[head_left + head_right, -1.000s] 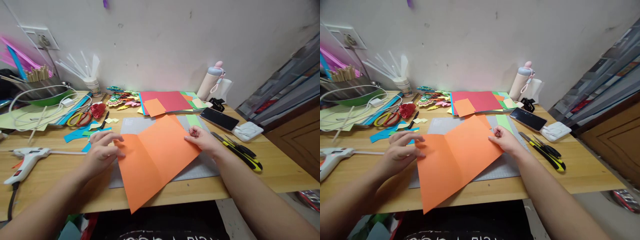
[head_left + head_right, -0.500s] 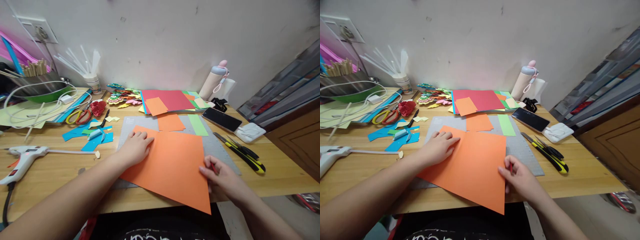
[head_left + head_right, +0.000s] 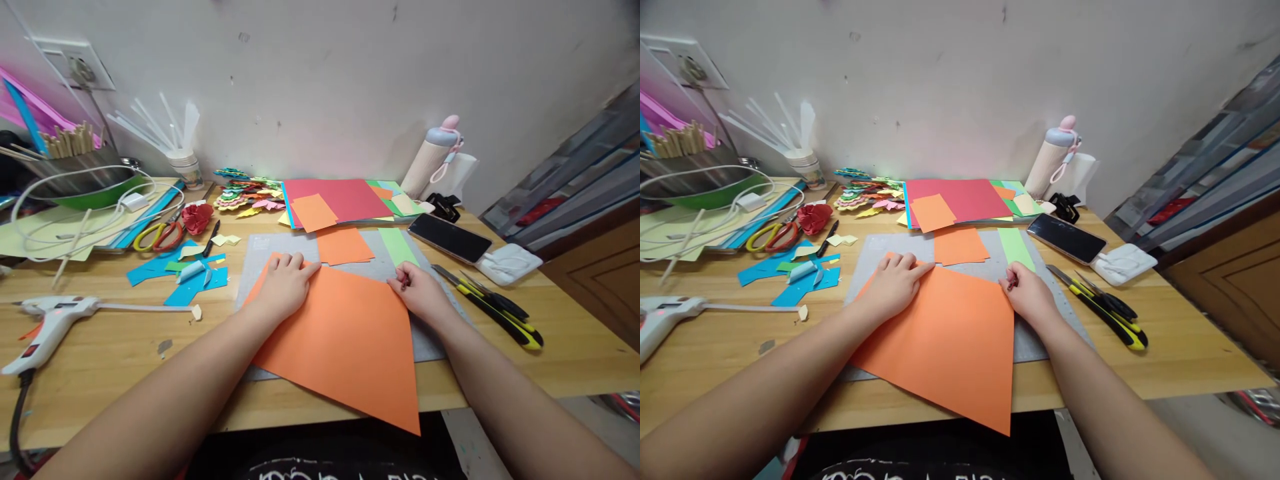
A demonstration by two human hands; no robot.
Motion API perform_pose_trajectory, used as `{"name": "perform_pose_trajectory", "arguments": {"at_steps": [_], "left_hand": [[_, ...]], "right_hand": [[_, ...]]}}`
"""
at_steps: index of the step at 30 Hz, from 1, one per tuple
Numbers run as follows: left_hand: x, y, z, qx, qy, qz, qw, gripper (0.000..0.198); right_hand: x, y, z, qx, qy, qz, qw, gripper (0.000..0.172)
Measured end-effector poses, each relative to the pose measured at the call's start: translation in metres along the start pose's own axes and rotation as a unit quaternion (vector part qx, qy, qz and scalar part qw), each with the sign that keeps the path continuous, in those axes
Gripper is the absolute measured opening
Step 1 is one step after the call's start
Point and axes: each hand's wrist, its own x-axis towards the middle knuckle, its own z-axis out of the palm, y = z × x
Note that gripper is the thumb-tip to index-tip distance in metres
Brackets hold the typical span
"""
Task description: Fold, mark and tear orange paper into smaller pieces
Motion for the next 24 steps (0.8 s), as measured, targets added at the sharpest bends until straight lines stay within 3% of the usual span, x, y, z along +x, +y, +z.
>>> {"name": "perform_pose_trajectory", "arguments": {"at_steps": [12, 24], "left_hand": [[0.0, 0.0, 0.002, 0.011, 0.004, -0.002, 1.0, 0.047], [0.0, 0.002, 0.003, 0.009, 0.011, -0.014, 1.0, 0.048]], "right_hand": [[-0.009, 0.003, 0.002, -0.133, -0.03, -0.022, 0.99, 0.022], [-0.019, 0.001, 0.003, -0.101, -0.009, -0.021, 0.995, 0.022]]}}
